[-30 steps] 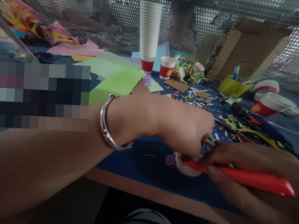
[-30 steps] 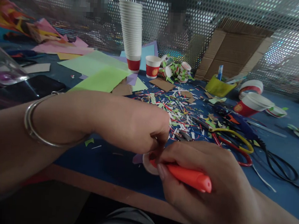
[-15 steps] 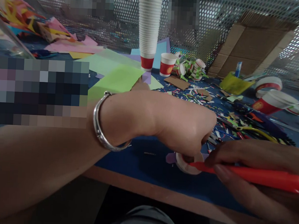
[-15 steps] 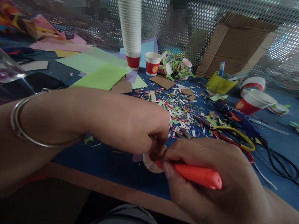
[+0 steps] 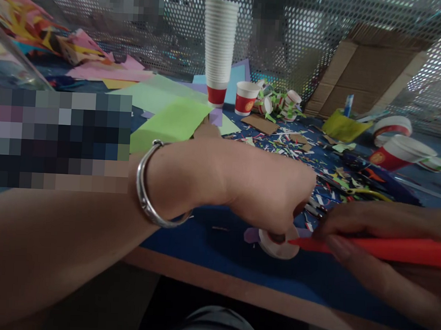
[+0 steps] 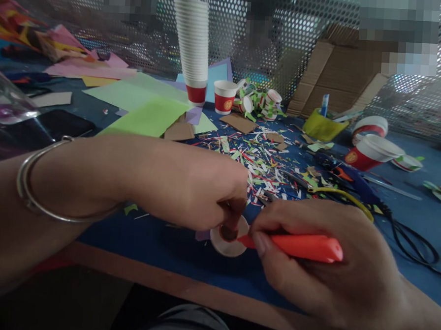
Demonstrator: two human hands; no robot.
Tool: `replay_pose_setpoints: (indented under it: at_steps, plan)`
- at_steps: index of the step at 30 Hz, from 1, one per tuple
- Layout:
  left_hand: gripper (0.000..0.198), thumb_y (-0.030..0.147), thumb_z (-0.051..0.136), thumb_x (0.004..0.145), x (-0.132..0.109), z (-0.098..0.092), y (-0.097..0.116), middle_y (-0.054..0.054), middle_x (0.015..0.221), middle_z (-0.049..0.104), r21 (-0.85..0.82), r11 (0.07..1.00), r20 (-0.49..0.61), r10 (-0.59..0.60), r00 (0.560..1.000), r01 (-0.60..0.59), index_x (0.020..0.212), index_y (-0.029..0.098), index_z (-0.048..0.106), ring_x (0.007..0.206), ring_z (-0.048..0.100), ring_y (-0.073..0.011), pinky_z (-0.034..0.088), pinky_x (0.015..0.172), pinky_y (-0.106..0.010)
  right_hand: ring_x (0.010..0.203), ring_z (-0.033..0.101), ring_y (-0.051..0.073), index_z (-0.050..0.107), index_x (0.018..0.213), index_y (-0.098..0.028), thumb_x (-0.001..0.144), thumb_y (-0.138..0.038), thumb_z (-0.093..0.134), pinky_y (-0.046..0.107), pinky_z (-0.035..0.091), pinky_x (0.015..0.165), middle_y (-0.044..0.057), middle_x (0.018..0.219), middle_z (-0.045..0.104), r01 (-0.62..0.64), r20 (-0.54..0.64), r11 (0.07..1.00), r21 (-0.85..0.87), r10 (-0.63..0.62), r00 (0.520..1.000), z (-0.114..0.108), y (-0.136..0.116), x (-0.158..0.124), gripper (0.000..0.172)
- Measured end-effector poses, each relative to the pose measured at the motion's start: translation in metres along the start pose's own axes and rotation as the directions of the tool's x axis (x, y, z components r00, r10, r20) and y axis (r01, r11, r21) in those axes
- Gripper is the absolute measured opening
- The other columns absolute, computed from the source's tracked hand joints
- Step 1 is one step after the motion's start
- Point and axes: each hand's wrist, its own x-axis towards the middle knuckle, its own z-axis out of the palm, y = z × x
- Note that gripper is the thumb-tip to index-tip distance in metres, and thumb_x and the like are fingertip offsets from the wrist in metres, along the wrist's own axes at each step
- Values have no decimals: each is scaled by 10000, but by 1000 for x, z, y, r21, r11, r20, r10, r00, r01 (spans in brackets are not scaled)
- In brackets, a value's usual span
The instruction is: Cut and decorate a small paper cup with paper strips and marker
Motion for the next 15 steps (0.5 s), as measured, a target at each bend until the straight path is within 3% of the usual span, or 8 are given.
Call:
replay_pose_setpoints:
  at_steps: [3, 10, 15]
  plan:
    - [181, 157, 619, 800, 0, -1, 0, 9, 637, 708, 22, 1000, -9, -8, 1000, 9, 733, 184, 784, 521, 577, -131, 375, 504, -219, 549, 683, 121, 731, 815, -334, 867, -210, 614, 242, 459, 477, -53, 708, 756, -48, -4, 992, 114, 48, 999, -3, 1, -1, 178]
    - [225, 165, 587, 750, -1, -1, 4, -8, 638, 723, 24, 1000, -1, -11, 1000, 11, 819, 213, 796, 511, 572, -167, 376, 479, -273, 529, 599, 91, 695, 747, -243, 832, -125, 659, 236, 425, 496, -45, 667, 702, -1, -141, 994, 107, 16, 990, -8, 3, 7, 150]
    - [247, 214, 577, 813, -9, 10, 9, -5, 773, 765, 87, 987, -101, -123, 987, 132, 875, 284, 806, 654, 653, -182, 416, 567, -274, 540, 598, 114, 682, 778, -239, 861, -161, 654, 249, 446, 499, -31, 685, 699, 38, -122, 991, 126, -22, 992, -9, 10, 6, 117]
